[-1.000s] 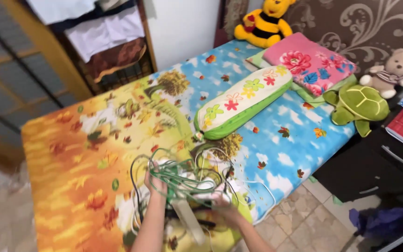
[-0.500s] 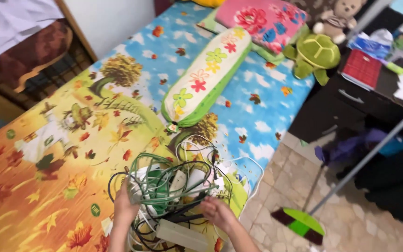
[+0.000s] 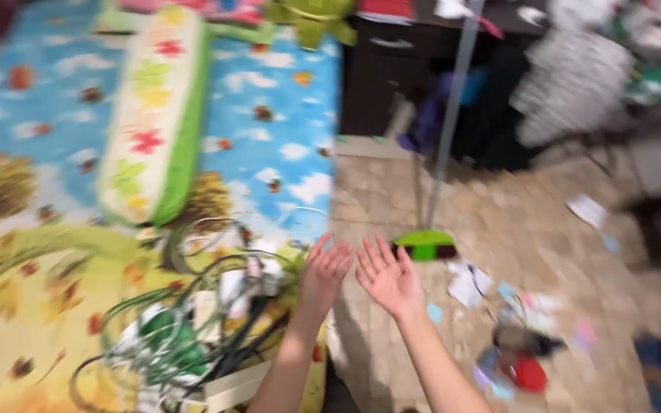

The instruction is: Organizing and winding electrical cords for various household appliances such as an iron, electric kettle, and rice cooker.

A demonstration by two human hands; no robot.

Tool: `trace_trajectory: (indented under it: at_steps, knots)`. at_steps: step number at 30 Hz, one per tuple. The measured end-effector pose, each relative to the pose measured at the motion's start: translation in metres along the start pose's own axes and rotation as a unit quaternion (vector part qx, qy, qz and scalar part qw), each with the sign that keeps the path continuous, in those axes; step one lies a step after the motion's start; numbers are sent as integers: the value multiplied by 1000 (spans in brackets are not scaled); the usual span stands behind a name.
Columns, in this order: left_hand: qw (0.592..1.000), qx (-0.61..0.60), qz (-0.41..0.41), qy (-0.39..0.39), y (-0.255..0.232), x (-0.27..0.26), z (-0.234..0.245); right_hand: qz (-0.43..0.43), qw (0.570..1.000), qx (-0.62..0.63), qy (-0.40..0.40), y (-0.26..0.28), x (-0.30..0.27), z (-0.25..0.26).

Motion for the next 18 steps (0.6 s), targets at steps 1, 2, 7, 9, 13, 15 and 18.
trace_trajectory:
  at_steps: [1, 2, 7, 9, 13, 15, 18]
  knots:
    - [1000, -11, 19, 19, 25, 6, -16, 32, 998, 16, 43, 24, -23, 4]
    - [998, -21, 35, 39, 50, 13, -32, 64, 993, 28, 90, 49, -45, 7]
    - [987, -51, 115, 98, 174, 10, -100, 173, 970, 76, 152, 144, -184, 47]
    - [980, -65, 130, 133, 223, -5, -136, 221, 963, 82, 132, 173, -248, 67]
    - [968, -44, 209, 128, 322, -30, -196, 312, 942, 72, 100, 230, -359, 126]
    - [959, -43, 258, 110, 375, -56, -211, 343, 932, 76, 94, 246, -419, 160]
    - [950, -33, 269, 153, 443, -80, -240, 397, 914, 77, 36, 273, -497, 197]
Point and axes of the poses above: each hand's wrist, its own x-axis towards the middle knuckle, its own z-axis out of the back of the hand, y = z × x, the point moved 4 cm from there along x, towards the middle knuckle, and after that the axes turned 1 degree about y, right-handed, at the moved point
